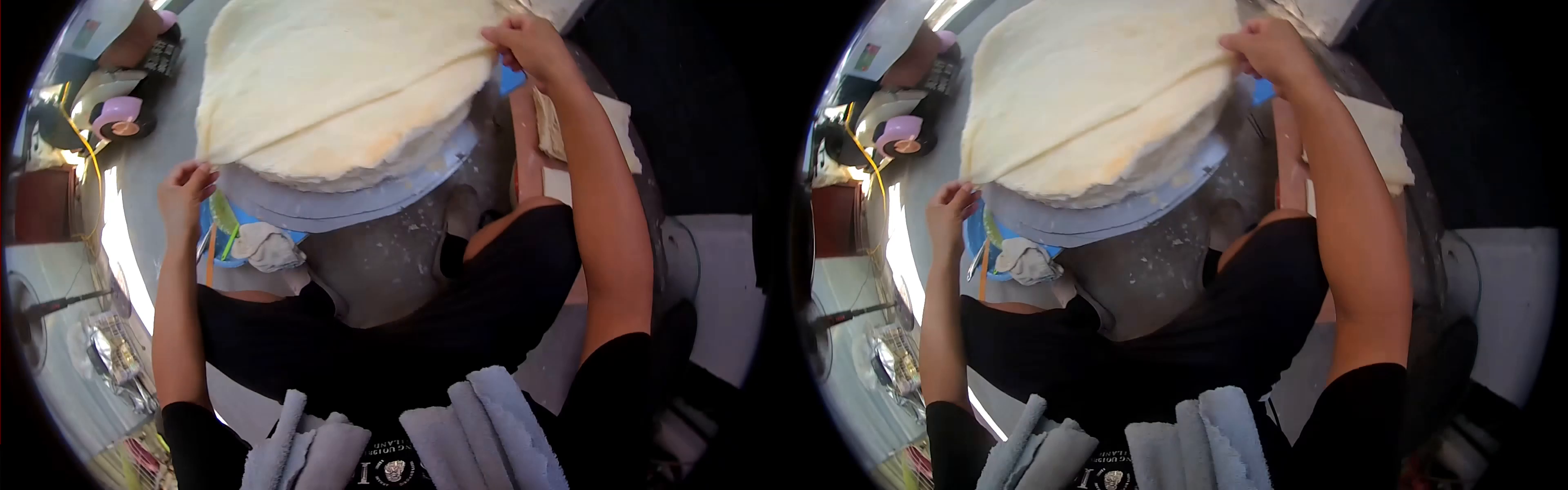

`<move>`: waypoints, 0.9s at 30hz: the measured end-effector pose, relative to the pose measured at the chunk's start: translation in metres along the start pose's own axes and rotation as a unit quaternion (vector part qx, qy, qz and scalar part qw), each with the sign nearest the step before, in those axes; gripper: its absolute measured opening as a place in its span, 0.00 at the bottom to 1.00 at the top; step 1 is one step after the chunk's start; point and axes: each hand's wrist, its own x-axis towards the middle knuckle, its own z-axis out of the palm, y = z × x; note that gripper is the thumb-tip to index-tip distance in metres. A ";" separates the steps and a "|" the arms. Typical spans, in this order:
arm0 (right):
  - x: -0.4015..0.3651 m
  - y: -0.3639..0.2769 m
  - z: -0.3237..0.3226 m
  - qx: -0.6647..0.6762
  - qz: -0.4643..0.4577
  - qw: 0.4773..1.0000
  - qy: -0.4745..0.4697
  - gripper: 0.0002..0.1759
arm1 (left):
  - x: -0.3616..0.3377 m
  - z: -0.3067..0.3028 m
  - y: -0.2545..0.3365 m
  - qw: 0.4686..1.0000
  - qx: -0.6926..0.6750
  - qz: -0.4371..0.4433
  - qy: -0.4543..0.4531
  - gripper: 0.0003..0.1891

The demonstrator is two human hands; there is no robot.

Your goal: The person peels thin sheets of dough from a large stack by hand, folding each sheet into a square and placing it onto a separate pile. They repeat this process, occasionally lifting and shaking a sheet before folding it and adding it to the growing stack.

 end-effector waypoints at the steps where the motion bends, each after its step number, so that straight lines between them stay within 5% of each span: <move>1: 0.007 0.003 -0.001 -0.010 -0.014 0.999 -0.033 0.15 | 0.004 -0.006 -0.004 1.000 0.012 -0.006 0.000 0.12; 2: 0.003 -0.015 -0.004 -0.037 0.050 0.998 -0.011 0.15 | 0.006 -0.008 -0.007 1.000 0.016 -0.007 0.008 0.12; 4: 0.002 -0.012 0.005 -0.024 0.021 0.997 0.064 0.13 | 0.014 -0.017 -0.014 1.000 0.018 -0.005 0.005 0.13; 9: 0.008 -0.019 -0.014 0.004 -0.003 0.999 -0.034 0.12 | 0.022 -0.030 -0.018 1.000 0.010 -0.026 0.014 0.12; 12: -0.004 -0.031 -0.021 0.052 0.062 0.997 -0.006 0.13 | 0.034 -0.054 -0.028 0.995 -0.094 0.003 0.027 0.11; 15: -0.022 -0.034 -0.033 0.066 0.027 0.997 0.004 0.13 | 0.028 -0.064 -0.018 0.983 -0.183 -0.006 0.012 0.10; 18: -0.014 -0.013 -0.028 0.096 0.048 0.994 0.020 0.12 | 0.033 -0.069 -0.029 0.991 -0.128 0.023 0.015 0.09; 20: -0.002 0.018 -0.020 0.102 0.014 0.994 0.022 0.09 | 0.026 -0.059 -0.030 0.997 -0.065 0.015 0.033 0.13; 21: 0.017 0.038 -0.023 -0.164 -0.198 0.966 -0.035 0.14 | 0.020 -0.052 -0.024 0.998 -0.031 0.007 0.045 0.16; 23: -0.002 0.012 -0.022 0.003 0.017 0.999 -0.051 0.14 | 0.002 -0.027 0.002 0.993 0.080 0.013 0.085 0.19; 24: -0.014 0.005 -0.020 0.118 0.039 0.991 -0.048 0.12 | 0.008 -0.025 -0.006 0.975 0.154 0.089 0.134 0.20; 27: -0.019 -0.005 -0.016 0.140 0.130 0.982 -0.010 0.13 | -0.018 0.016 0.043 0.920 0.256 0.280 0.101 0.22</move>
